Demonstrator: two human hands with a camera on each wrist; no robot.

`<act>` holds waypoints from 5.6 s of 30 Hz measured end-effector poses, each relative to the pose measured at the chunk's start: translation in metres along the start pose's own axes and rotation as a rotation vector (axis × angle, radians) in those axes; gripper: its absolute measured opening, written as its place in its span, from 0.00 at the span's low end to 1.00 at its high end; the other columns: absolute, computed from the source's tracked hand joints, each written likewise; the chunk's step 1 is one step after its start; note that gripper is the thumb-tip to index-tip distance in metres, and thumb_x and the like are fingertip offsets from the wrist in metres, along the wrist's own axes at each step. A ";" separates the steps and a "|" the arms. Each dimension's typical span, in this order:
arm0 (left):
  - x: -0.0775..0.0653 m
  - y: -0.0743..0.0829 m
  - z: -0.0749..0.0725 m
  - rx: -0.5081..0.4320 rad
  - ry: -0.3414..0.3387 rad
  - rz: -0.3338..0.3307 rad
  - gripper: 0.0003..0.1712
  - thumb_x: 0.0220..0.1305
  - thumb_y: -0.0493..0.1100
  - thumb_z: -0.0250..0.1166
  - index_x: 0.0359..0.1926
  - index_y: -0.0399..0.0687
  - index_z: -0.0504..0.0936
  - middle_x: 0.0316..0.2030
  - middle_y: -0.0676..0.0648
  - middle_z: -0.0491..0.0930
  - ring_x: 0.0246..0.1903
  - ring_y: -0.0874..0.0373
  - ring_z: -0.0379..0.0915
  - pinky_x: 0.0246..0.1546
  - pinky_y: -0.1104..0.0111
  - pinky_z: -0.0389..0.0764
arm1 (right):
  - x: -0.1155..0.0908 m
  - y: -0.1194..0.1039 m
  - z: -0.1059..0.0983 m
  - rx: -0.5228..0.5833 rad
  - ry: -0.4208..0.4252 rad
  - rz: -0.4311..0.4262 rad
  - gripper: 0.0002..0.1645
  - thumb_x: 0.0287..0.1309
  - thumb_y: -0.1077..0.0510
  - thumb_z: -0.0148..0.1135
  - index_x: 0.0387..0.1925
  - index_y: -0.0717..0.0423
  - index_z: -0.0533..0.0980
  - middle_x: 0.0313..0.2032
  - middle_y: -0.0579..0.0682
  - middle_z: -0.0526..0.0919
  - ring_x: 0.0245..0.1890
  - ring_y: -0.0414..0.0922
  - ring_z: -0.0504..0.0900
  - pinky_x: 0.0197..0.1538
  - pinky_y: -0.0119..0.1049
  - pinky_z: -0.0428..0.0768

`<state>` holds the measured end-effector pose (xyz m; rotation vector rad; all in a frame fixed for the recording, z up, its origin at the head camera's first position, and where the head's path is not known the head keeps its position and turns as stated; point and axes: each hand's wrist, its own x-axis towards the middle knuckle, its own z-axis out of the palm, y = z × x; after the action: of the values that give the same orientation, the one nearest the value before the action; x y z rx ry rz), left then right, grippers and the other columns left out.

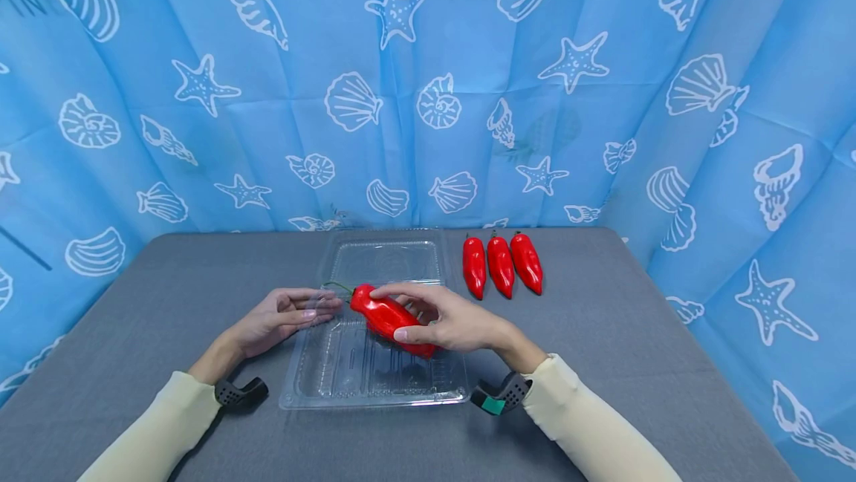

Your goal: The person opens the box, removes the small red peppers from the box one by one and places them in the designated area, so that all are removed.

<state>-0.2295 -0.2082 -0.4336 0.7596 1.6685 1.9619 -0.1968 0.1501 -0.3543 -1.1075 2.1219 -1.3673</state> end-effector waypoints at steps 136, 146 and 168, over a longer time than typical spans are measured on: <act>0.001 0.000 -0.001 0.003 0.018 -0.012 0.32 0.68 0.31 0.62 0.69 0.22 0.63 0.63 0.32 0.75 0.63 0.52 0.75 0.63 0.61 0.75 | -0.093 0.096 -0.148 -0.226 0.700 0.562 0.40 0.73 0.54 0.55 0.79 0.58 0.53 0.68 0.76 0.58 0.64 0.71 0.64 0.61 0.65 0.74; 0.002 0.000 -0.001 -0.001 0.022 -0.016 0.31 0.68 0.31 0.62 0.69 0.23 0.64 0.63 0.34 0.76 0.63 0.52 0.75 0.63 0.61 0.75 | -0.078 0.070 -0.140 -0.275 0.702 0.500 0.39 0.71 0.55 0.59 0.77 0.58 0.58 0.67 0.73 0.64 0.62 0.68 0.67 0.58 0.57 0.79; 0.001 0.000 -0.001 0.012 0.033 -0.023 0.33 0.68 0.31 0.62 0.69 0.22 0.62 0.64 0.29 0.72 0.63 0.51 0.74 0.64 0.60 0.75 | -0.037 0.015 -0.091 -0.308 0.513 0.227 0.38 0.62 0.58 0.69 0.71 0.56 0.67 0.62 0.62 0.74 0.58 0.62 0.76 0.57 0.53 0.79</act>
<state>-0.2311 -0.2084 -0.4336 0.7128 1.7024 1.9599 -0.2411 0.2354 -0.3297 -0.6219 2.7998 -1.3502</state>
